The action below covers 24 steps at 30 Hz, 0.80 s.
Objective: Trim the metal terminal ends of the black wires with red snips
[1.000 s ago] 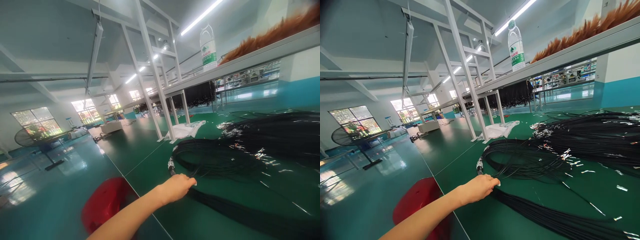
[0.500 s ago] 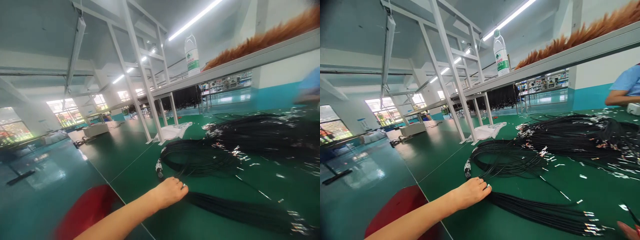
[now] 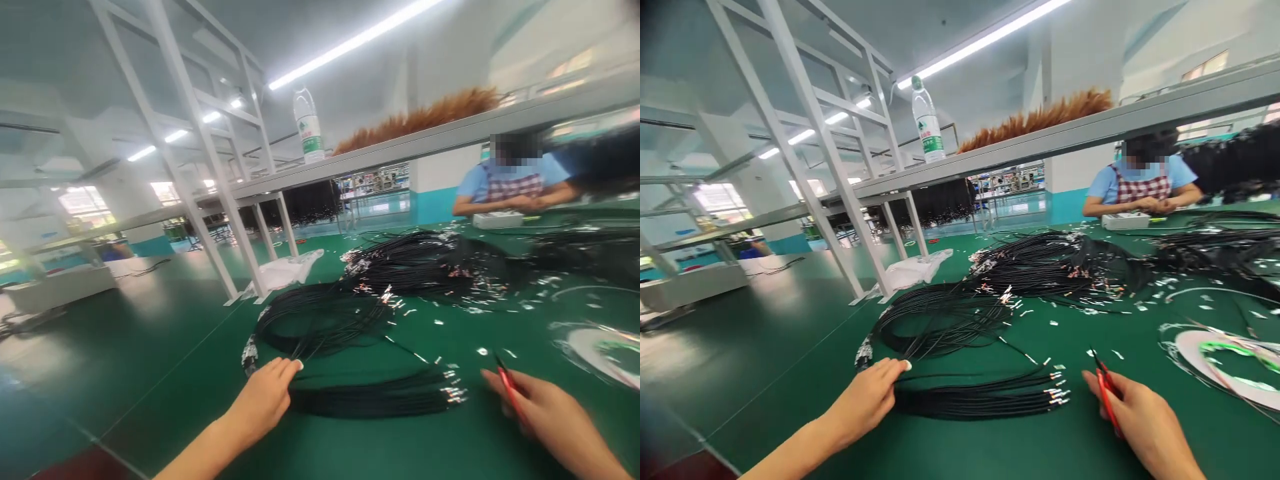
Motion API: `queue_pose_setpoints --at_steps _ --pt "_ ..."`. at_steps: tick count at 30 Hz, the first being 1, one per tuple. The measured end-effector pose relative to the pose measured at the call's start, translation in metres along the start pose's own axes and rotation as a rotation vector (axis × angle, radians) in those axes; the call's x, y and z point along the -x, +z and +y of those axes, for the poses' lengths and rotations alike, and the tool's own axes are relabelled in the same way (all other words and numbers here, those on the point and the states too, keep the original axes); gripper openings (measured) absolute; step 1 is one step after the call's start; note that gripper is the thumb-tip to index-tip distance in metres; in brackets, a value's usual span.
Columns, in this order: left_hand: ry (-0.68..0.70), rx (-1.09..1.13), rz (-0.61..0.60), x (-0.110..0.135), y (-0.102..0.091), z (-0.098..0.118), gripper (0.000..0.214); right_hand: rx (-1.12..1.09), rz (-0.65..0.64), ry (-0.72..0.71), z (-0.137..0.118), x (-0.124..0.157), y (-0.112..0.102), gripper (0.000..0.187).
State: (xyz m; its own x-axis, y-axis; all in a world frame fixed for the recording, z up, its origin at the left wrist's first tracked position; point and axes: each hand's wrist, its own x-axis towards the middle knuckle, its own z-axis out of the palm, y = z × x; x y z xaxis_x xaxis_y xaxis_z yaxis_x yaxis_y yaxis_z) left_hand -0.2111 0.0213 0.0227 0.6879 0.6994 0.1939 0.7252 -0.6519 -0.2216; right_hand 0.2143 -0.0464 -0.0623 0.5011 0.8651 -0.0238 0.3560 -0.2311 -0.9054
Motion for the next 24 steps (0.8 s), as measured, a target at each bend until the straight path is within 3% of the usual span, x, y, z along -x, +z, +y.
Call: queue_pose_setpoints --at_steps 4,10,14,18,24 --pt "-0.120 0.271 -0.052 -0.028 -0.013 0.036 0.029 -0.160 -0.083 0.046 -0.013 0.005 0.008 0.044" --pt "-0.087 0.620 -0.049 -0.099 -0.012 0.133 0.016 -0.498 -0.127 0.064 -0.025 0.012 0.011 0.042" --pt "-0.073 0.764 0.021 -0.132 -0.009 0.177 0.018 -0.636 -0.147 0.091 -0.041 0.021 0.006 0.041" --pt "-0.096 0.849 0.005 -0.145 -0.004 0.197 0.014 -0.745 -0.147 0.121 -0.051 0.027 0.005 0.040" --pt "-0.140 0.969 0.065 -0.146 0.013 0.201 0.014 -0.697 -0.257 0.059 -0.047 0.026 0.006 0.038"
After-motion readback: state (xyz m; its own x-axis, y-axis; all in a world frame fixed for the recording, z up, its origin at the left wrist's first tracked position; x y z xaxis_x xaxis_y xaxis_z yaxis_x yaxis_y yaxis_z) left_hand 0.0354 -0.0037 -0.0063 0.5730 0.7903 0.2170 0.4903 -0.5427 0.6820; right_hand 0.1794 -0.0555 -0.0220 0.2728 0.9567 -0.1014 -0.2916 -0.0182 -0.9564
